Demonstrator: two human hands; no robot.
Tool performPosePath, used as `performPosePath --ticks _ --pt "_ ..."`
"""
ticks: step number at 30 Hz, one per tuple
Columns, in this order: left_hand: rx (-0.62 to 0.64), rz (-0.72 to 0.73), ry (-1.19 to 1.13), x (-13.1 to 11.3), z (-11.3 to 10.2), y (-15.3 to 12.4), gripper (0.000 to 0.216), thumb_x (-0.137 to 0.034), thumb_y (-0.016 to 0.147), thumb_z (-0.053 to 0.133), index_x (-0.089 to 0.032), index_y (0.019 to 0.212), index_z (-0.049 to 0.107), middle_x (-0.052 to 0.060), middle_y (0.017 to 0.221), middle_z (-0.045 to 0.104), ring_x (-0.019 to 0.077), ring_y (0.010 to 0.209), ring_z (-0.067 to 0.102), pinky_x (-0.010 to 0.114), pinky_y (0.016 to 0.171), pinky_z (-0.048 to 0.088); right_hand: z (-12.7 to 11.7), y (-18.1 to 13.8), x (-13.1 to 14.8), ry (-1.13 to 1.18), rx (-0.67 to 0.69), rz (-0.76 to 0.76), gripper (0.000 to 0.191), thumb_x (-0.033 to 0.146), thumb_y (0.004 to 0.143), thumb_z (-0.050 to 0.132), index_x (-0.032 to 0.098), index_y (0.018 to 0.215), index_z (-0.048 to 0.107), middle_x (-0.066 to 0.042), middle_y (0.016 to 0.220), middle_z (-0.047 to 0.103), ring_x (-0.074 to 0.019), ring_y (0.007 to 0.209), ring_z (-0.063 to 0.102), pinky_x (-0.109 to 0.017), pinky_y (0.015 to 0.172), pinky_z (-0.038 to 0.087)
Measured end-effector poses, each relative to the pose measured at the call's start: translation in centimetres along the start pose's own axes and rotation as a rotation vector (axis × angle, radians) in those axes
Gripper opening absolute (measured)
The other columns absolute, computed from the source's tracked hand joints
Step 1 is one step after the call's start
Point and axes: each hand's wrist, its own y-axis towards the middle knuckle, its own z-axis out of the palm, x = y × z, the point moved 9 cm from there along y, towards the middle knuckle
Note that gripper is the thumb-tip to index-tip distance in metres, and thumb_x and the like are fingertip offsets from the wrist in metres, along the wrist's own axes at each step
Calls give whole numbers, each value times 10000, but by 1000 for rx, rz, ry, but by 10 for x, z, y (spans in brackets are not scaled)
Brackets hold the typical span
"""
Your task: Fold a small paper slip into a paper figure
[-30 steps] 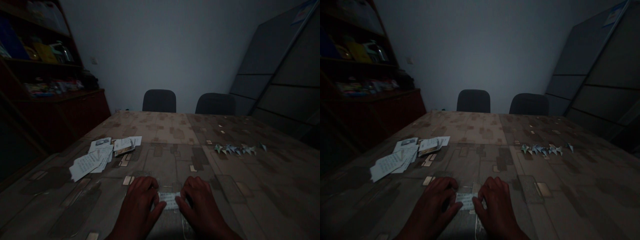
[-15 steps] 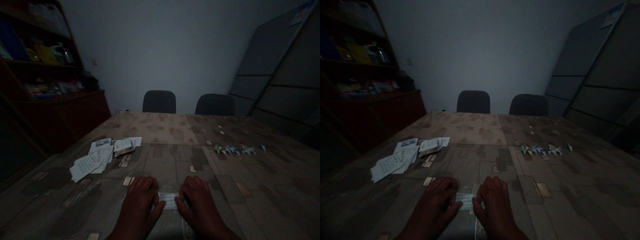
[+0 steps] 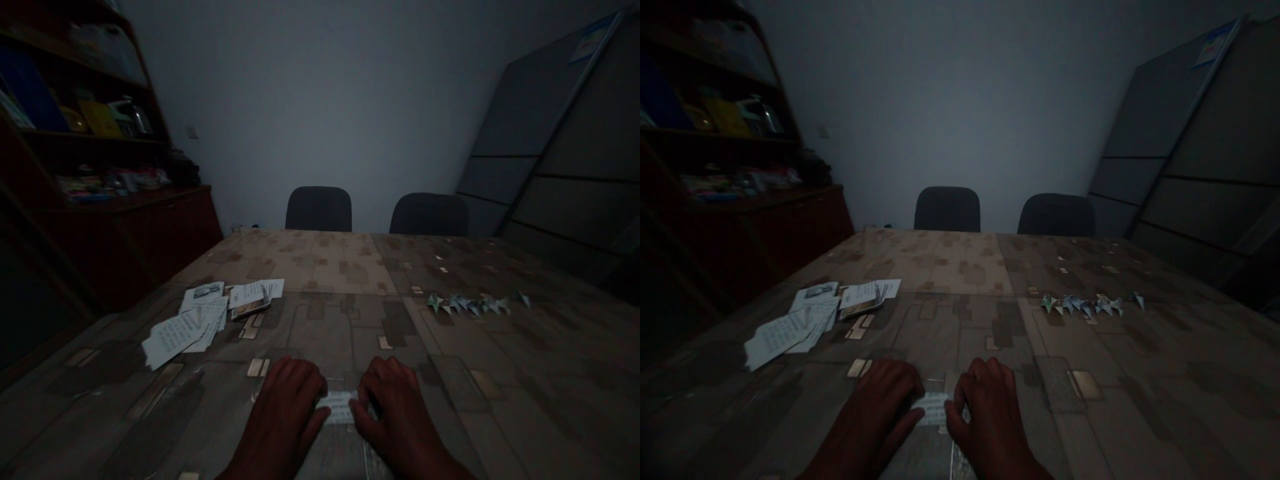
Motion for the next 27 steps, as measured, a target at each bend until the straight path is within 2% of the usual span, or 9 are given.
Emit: performPosePath --ticks 4,7,9,11,13,19,23,27 --pt "-25 58 -56 5 1 -8 150 -70 899 511 -212 929 548 55 915 647 249 845 591 396 768 473 -1 0 1 6 8 6 185 54 760 690 193 699 584 -4 798 579 -219 831 521 -362 788 317" --pt "-70 288 -4 -10 1 -25 272 -78 946 419 -203 1144 558 84 1083 693 247 963 621 436 915 454 -1 -1 2 3 10 -2 178 56 766 687 192 707 590 -7 813 585 -224 850 523 -362 792 320" --pt "-73 336 137 -14 6 -35 255 -178 984 473 -221 1220 561 68 1150 708 252 1042 627 469 1022 400 1 -1 2 -4 12 -8 172 61 766 688 193 708 594 -8 816 585 -226 856 524 -367 803 321" --pt "-52 348 217 -17 12 -41 285 -282 977 556 -237 1258 560 58 1179 712 253 1079 631 484 1068 377 2 -1 2 -7 5 -12 168 61 765 688 192 713 597 -10 819 584 -226 858 524 -368 805 323" --pt "-29 356 244 -19 15 -44 326 -306 974 578 -237 1291 547 63 1197 707 250 1098 629 484 1076 390 2 -1 2 -7 -4 -12 170 58 764 689 190 712 597 -10 815 583 -223 850 522 -364 796 322" --pt "5 355 267 -17 17 -44 335 -343 1028 450 -258 1343 528 70 1218 703 242 1113 619 486 1092 372 1 -1 4 -11 -3 -31 163 69 775 690 199 735 600 -4 817 577 -220 837 516 -363 792 314" --pt "27 344 277 -15 19 -45 347 -264 1015 499 -315 1359 514 40 1259 688 224 1147 596 473 1113 309 1 -1 6 -30 17 -23 164 62 780 693 197 745 606 -8 821 573 -220 841 512 -364 793 315" --pt "45 332 321 -16 22 -45 423 -156 971 546 -340 1350 519 46 1276 675 247 1155 585 511 1066 367 1 -2 6 -27 28 -10 180 33 763 685 195 741 610 -10 824 573 -219 845 510 -360 784 317"
